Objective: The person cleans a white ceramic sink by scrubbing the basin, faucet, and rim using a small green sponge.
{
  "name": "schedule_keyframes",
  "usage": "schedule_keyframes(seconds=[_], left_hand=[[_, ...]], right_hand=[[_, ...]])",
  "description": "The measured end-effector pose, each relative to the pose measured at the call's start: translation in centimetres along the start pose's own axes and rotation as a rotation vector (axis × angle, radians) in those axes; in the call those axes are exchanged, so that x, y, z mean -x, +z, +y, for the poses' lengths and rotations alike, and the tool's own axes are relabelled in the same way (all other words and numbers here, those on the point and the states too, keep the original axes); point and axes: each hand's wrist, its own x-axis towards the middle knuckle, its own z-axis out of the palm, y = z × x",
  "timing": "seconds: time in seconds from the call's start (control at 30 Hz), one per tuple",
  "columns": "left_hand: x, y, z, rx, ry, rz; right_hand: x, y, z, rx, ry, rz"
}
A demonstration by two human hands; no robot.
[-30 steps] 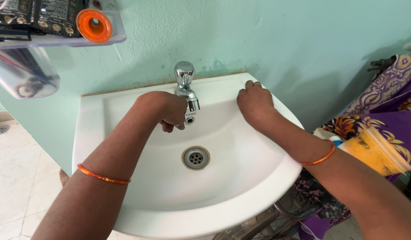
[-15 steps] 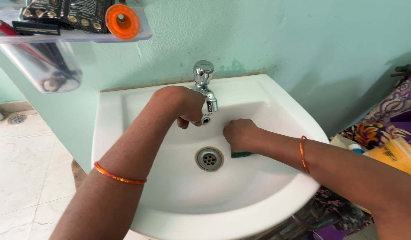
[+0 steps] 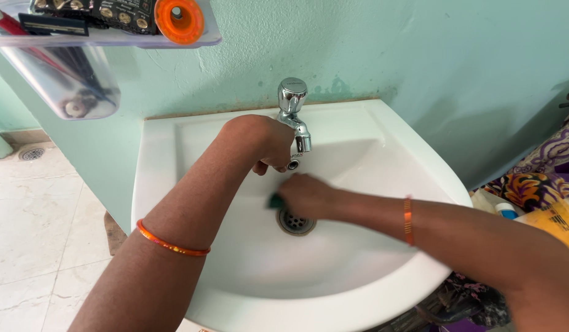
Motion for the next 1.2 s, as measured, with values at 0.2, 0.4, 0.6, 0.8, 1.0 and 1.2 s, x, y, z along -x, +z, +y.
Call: schedule_keyframes(seconds=[0.2, 0.4, 0.6, 0.8, 1.0, 1.2], left_hand=[[0.2, -0.1, 0.1, 0.028, -0.006, -0.098], [2.2, 1.6, 4.3, -0.025, 0.294, -0.048], [3.7, 1.9, 7.1, 0.111, 0.624, 0.014], [4.4, 2.2, 8.0, 0.120, 0.701, 0.139], [4.6, 3.1, 9.4, 0.045, 0.730, 0.355], [4.6, 3.7, 9.7, 0.019, 0.633, 0.336]], right_hand=[[-2.9, -3.0, -8.0, -0.363, -0.100, 0.123], [-1.7, -4.7, -6.3, -0.141, -0.047, -0.064], [-0.8, -5.8, -6.0, -0.039, -0.041, -0.196], [-1.9, -6.7, -7.2, -0.067, -0.140, -0.189], [-2.5, -7.1, -7.6, -0.094, -0.283, -0.080], [-1.1, -9.6, -9.1, -0.105, -0.142, -0.213]])
